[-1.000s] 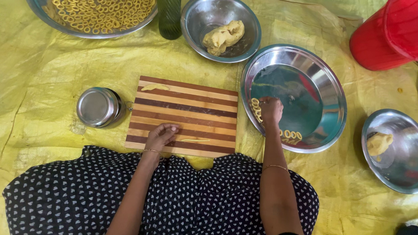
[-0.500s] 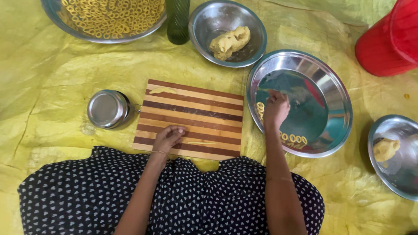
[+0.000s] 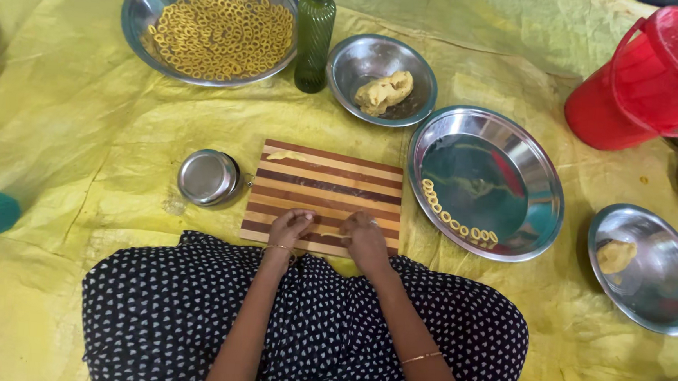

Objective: The person rolls small pieces of dough into thin ropes on a wooden board, then joins the ends to form rings and places them into a metal bowl. The process is repeated continuously with dough taken from a nearby bowl.

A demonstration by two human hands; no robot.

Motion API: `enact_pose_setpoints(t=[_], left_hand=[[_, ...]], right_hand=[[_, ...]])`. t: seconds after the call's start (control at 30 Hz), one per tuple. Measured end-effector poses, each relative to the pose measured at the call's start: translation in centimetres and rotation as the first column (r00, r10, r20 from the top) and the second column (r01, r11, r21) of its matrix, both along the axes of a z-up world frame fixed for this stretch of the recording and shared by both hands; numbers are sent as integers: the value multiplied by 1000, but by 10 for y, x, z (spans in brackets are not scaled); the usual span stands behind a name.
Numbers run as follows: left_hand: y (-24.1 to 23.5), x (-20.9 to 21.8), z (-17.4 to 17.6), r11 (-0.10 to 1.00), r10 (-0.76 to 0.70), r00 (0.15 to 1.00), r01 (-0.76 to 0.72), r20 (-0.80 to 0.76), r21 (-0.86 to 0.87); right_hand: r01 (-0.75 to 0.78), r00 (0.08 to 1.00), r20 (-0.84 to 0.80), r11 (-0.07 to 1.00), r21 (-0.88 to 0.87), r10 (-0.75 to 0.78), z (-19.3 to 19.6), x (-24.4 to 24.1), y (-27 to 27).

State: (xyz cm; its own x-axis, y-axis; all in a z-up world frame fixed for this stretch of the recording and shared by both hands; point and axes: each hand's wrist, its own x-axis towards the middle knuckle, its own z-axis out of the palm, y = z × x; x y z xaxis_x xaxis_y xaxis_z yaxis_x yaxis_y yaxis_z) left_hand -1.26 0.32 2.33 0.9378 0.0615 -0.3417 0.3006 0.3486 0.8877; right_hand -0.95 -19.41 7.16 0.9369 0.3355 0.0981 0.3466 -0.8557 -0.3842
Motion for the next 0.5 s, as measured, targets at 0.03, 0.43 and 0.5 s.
enact_pose_setpoints(t=[0.03,0.43,0.5], left_hand=[[0,-2,1,1000,-8,1000,8,8,-5],[-9,-7,-10,934,-145,983,99,112,344],[-10,-6,-13,924,-170,980,122,104,362]], right_hand=[[12,1000,1,999,33,-12,-1,1,-3],[247,898,-426,674,696,112,-14,7,-16],[286,873,-459,592,754,163,-15,9,-18]])
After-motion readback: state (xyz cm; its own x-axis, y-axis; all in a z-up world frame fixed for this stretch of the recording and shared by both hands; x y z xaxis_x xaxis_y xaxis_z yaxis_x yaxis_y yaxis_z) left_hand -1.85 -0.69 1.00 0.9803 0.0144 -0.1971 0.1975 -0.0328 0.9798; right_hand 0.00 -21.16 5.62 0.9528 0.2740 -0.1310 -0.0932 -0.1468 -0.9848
